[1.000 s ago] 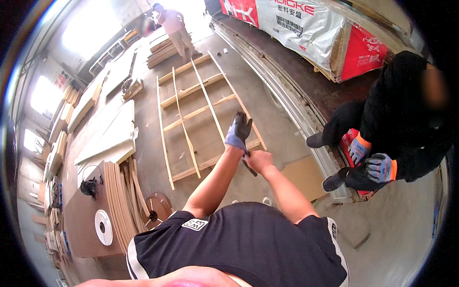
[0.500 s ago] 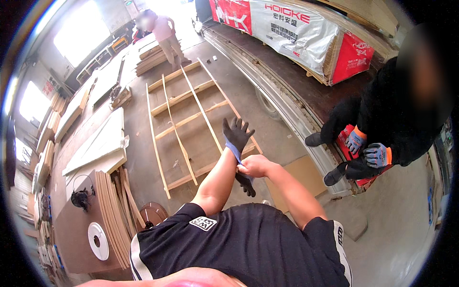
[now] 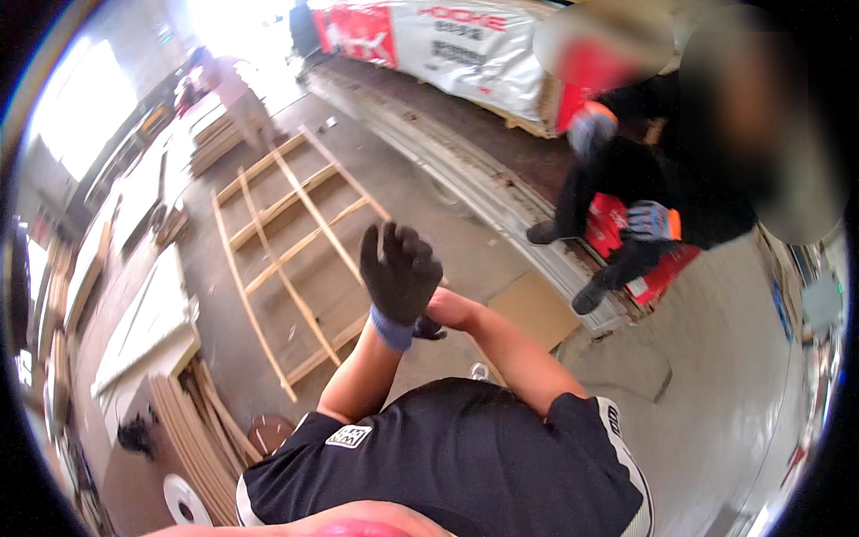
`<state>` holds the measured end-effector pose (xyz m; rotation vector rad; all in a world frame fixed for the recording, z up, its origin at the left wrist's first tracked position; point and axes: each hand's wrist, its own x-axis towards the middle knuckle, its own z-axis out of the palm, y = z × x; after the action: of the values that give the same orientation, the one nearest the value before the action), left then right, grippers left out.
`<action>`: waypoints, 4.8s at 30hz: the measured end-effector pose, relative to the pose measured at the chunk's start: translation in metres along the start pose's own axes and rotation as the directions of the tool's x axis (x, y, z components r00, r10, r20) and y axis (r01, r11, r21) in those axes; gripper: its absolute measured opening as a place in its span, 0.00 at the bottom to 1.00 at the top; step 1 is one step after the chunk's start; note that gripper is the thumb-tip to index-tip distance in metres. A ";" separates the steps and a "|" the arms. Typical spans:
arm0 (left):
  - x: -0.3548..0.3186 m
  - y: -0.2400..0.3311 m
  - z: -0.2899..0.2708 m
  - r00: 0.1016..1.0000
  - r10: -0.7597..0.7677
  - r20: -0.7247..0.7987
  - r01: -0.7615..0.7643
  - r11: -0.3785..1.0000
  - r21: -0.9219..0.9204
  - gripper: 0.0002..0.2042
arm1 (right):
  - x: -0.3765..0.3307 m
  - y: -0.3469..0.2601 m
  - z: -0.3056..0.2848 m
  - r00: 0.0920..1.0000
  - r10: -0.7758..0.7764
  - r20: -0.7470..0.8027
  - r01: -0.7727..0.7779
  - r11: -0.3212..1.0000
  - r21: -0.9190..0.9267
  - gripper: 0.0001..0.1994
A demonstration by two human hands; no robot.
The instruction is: The person organizes a wooden frame on the floor, walks across a warehouse to put on gloves, and then assists other people in unloading large wooden boards from the back of a truck.
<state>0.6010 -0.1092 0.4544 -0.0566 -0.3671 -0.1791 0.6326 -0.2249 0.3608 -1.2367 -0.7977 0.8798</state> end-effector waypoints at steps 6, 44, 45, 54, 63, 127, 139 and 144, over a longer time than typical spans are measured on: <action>-0.023 -0.033 0.009 0.865 -0.368 0.341 0.425 0.899 -0.107 0.38 | -0.040 -0.023 -0.021 0.987 -0.121 0.101 0.118 0.992 0.042 0.19; -0.110 -0.014 -0.183 0.991 0.011 -0.130 0.131 -0.055 0.990 0.07 | -0.069 -0.026 0.014 0.905 -0.424 -0.027 0.177 0.435 -0.883 0.07; -0.106 -0.015 -0.183 0.984 0.006 -0.177 0.177 0.036 0.984 0.07 | -0.069 -0.030 0.013 0.919 -0.391 -0.048 0.123 0.401 -0.908 0.07; -0.070 -0.037 -0.170 0.969 0.066 -0.239 0.245 -0.414 0.877 0.14 | -0.095 0.020 -0.060 0.823 0.499 -0.271 -0.568 0.738 -0.364 0.42; -0.034 -0.036 -0.159 0.989 -0.135 -0.053 -0.079 -0.807 0.586 0.13 | -0.070 0.105 -0.110 0.411 0.099 -0.906 0.367 0.892 0.263 0.05; 0.036 0.136 -0.230 0.609 0.471 -0.638 0.712 0.028 0.702 0.29 | 0.319 0.056 -0.084 0.816 0.575 -0.062 -0.548 0.803 0.233 0.22; 0.027 0.252 -0.315 -0.155 0.836 -0.526 0.305 0.547 0.780 0.28 | 0.393 0.102 0.088 0.657 0.707 0.261 -0.737 0.531 0.419 0.23; -0.083 0.299 -0.309 -0.310 0.710 -0.632 0.332 0.704 0.628 0.30 | 0.371 0.126 0.106 0.346 0.628 0.697 -0.881 0.473 0.011 0.27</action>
<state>0.6884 0.1715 0.1293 0.7862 1.4944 0.4243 0.6906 0.1653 0.2669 -0.9079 -0.4041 2.2552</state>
